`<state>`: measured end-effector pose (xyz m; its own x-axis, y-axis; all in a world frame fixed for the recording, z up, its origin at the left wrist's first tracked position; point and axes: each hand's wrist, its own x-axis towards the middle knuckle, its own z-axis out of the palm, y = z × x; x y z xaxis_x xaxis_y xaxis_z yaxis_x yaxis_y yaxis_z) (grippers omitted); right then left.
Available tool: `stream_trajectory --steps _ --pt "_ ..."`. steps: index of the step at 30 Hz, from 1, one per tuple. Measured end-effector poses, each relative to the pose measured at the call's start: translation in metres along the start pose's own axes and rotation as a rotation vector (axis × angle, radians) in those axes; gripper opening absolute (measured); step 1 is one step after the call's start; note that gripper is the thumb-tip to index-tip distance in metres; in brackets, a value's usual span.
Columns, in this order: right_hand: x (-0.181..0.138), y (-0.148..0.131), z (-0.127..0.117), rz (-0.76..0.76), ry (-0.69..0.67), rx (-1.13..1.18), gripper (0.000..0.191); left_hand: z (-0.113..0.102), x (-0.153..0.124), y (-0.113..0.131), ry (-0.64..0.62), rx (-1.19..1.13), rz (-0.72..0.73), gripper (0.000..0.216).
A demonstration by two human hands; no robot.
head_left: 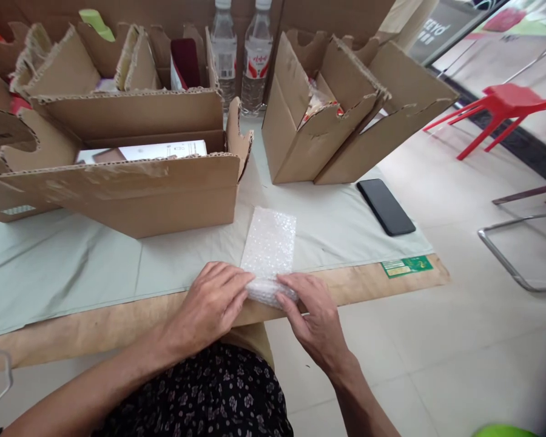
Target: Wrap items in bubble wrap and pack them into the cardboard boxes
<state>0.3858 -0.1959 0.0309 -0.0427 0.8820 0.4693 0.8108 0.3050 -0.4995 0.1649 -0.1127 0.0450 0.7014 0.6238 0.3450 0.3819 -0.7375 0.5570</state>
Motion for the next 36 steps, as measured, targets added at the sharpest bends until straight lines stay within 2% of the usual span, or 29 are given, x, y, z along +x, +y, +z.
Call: stream_trajectory --steps 4,7,10,12,15,18,23,26,28,30,34,36 --pt "-0.008 0.000 -0.001 -0.022 0.117 -0.126 0.027 0.010 0.017 -0.011 0.012 0.058 -0.066 0.022" --pt "-0.010 0.000 0.003 -0.095 0.046 -0.185 0.027 0.015 0.024 -0.016 0.011 0.122 -0.105 0.022" --pt "-0.004 0.000 0.006 -0.088 -0.033 -0.226 0.026 0.012 0.021 -0.013 0.066 0.138 -0.101 0.025" --pt "0.001 0.001 0.006 -0.076 -0.033 -0.194 0.025 0.006 0.014 -0.008 0.061 0.107 -0.050 0.031" --pt "0.004 0.002 0.001 -0.055 -0.051 -0.049 0.026 -0.005 0.001 -0.001 -0.016 0.029 0.024 0.037" --pt "0.002 0.002 -0.003 -0.008 -0.073 0.038 0.026 -0.007 -0.001 0.000 -0.017 -0.041 -0.002 0.034" --pt "-0.001 -0.001 -0.001 -0.015 0.091 -0.176 0.031 0.010 0.023 -0.015 0.096 0.102 -0.050 0.022" --pt "0.004 -0.002 0.004 -0.074 0.003 -0.244 0.028 0.012 0.031 -0.018 0.123 0.156 -0.121 0.021" --pt "0.011 0.001 0.008 -0.079 -0.054 -0.261 0.026 0.007 0.026 -0.014 0.172 0.064 -0.202 0.021" --pt "0.017 0.006 0.010 -0.056 -0.034 -0.233 0.024 0.000 0.013 -0.006 0.206 -0.144 -0.345 0.021" --pt "0.019 0.005 0.013 0.053 0.064 -0.096 0.020 -0.002 -0.016 0.015 0.121 -0.749 -0.749 0.032" --pt "0.016 -0.006 0.014 0.129 0.068 0.000 0.020 0.004 -0.021 0.023 0.085 -1.041 -0.841 0.049"
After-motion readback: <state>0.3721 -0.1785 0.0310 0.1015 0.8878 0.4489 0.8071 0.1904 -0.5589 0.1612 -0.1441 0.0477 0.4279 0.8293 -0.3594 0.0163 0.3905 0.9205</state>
